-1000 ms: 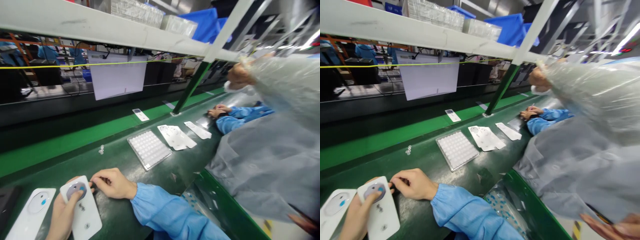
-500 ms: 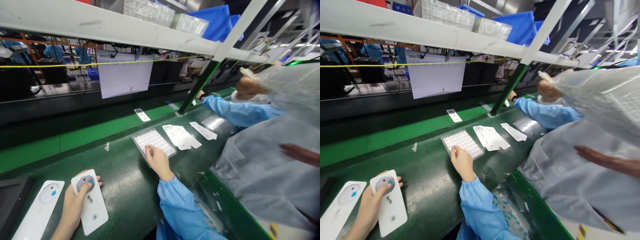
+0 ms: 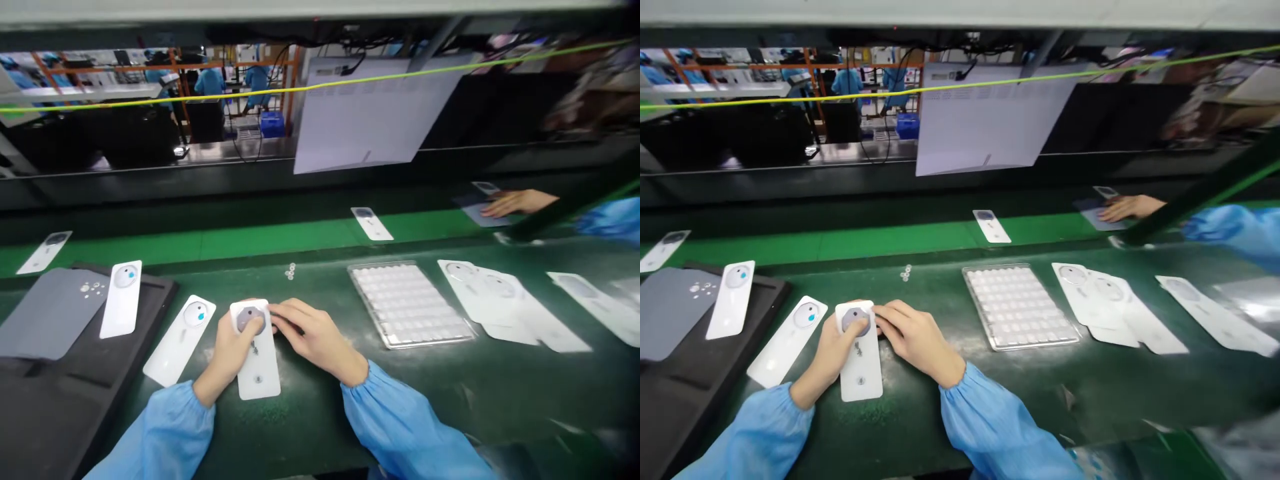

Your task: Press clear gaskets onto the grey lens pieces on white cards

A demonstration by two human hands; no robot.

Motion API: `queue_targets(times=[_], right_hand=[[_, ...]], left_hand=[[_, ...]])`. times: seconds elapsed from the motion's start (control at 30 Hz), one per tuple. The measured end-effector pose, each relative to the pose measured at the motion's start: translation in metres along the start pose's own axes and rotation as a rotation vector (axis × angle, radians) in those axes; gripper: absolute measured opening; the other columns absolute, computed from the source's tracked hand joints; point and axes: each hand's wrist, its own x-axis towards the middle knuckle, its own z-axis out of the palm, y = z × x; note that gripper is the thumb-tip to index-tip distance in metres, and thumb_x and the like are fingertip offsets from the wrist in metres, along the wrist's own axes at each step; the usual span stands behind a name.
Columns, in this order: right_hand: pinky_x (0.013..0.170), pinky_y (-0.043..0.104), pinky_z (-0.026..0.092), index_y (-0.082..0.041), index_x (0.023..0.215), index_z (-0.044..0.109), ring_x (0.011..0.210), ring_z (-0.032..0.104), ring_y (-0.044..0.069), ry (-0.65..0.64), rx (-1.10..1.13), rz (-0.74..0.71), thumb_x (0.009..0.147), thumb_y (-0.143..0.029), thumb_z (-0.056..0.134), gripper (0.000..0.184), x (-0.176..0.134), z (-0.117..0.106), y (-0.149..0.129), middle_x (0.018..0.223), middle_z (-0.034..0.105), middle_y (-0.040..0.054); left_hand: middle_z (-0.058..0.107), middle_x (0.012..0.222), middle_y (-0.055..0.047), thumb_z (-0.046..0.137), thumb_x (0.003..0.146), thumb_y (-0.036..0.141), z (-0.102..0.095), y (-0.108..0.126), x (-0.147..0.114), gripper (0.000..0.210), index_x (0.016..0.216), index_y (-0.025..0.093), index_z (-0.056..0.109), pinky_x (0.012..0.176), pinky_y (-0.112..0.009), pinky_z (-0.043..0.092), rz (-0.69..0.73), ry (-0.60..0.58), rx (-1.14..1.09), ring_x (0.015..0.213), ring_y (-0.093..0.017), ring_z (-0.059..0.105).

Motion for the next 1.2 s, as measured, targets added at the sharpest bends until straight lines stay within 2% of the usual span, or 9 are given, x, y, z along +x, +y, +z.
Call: queue_targets(times=[0.13,0.27,0.37,0.47,0.63,0.77,1.0,1.1,1.2], right_hand=[[0.066,0.024,0.055,-0.023,0.123,0.071,0.078,0.069,0.014,0.084,-0.091,-0.016,0.104,-0.02,0.055,0.025,-0.01,0.013,0.003,0.095,0.071,0.0056],[0.062,0.023,0.052,-0.022,0.123,0.071,0.073,0.067,0.013,0.081,-0.171,-0.032,0.105,-0.023,0.054,0.025,-0.013,0.018,0.003,0.09,0.07,0.0049],[0.06,0.023,0.05,-0.022,0.12,0.073,0.071,0.067,0.012,0.095,-0.218,-0.046,0.105,-0.021,0.054,0.024,-0.014,0.019,0.005,0.09,0.07,0.0045],[0.06,0.022,0.05,-0.022,0.115,0.074,0.071,0.068,0.011,0.096,-0.234,-0.058,0.106,-0.022,0.054,0.022,-0.014,0.019,0.005,0.091,0.072,0.0039],[0.061,0.022,0.051,-0.02,0.104,0.072,0.074,0.069,0.012,0.087,-0.225,-0.012,0.106,-0.023,0.053,0.019,-0.012,0.02,0.002,0.09,0.073,0.0036],[0.058,0.023,0.049,-0.019,0.102,0.067,0.073,0.069,0.013,0.05,-0.209,0.034,0.106,-0.022,0.05,0.018,-0.01,0.02,-0.001,0.09,0.071,0.0042],[0.058,0.024,0.049,-0.02,0.102,0.065,0.073,0.067,0.014,0.055,-0.138,0.072,0.106,-0.023,0.048,0.017,-0.011,0.021,-0.002,0.091,0.07,0.0048],[0.06,0.024,0.05,-0.02,0.102,0.064,0.076,0.067,0.014,0.069,-0.083,0.069,0.105,-0.021,0.051,0.014,-0.012,0.021,-0.002,0.092,0.069,0.0047],[0.062,0.024,0.05,-0.02,0.103,0.064,0.078,0.068,0.014,0.083,-0.031,0.06,0.104,-0.018,0.053,0.011,-0.011,0.021,-0.002,0.093,0.069,0.0048]], left_hand=[[0.076,0.095,-0.007,0.07,0.08,0.029,0.001,-0.002,0.0,0.031,0.107,0.014,0.071,0.077,-0.028,0.055,0.088,-0.02,0.07,0.085,-0.02,0.071],[0.075,0.097,-0.006,0.066,0.078,0.023,0.001,-0.001,0.0,0.029,0.105,0.014,0.072,0.077,-0.028,0.053,0.119,-0.057,0.117,0.085,-0.019,0.069],[0.076,0.098,-0.006,0.063,0.078,0.022,0.001,-0.003,-0.001,0.034,0.11,0.013,0.07,0.074,-0.028,0.053,0.09,-0.098,0.108,0.083,-0.019,0.069],[0.076,0.103,-0.008,0.063,0.081,0.024,0.001,-0.005,-0.002,0.037,0.116,0.013,0.069,0.078,-0.03,0.055,0.1,-0.122,0.134,0.089,-0.021,0.071],[0.077,0.108,-0.01,0.063,0.084,0.024,0.002,-0.005,-0.004,0.033,0.114,0.013,0.07,0.085,-0.033,0.056,0.148,-0.137,0.176,0.096,-0.023,0.072],[0.076,0.111,-0.009,0.063,0.084,0.022,0.002,-0.002,-0.004,0.032,0.113,0.013,0.071,0.089,-0.033,0.055,0.165,-0.151,0.183,0.101,-0.024,0.071],[0.077,0.109,-0.009,0.067,0.081,0.023,0.002,0.002,-0.005,0.031,0.11,0.014,0.074,0.086,-0.033,0.055,0.104,-0.153,0.129,0.099,-0.025,0.071],[0.076,0.116,-0.01,0.068,0.08,0.025,0.002,0.002,-0.004,0.041,0.12,0.013,0.071,0.087,-0.032,0.054,0.06,-0.161,0.094,0.103,-0.025,0.07],[0.076,0.112,-0.011,0.068,0.079,0.028,0.0,0.003,-0.003,0.054,0.13,0.01,0.066,0.077,-0.029,0.053,-0.015,-0.176,0.082,0.093,-0.023,0.069]])
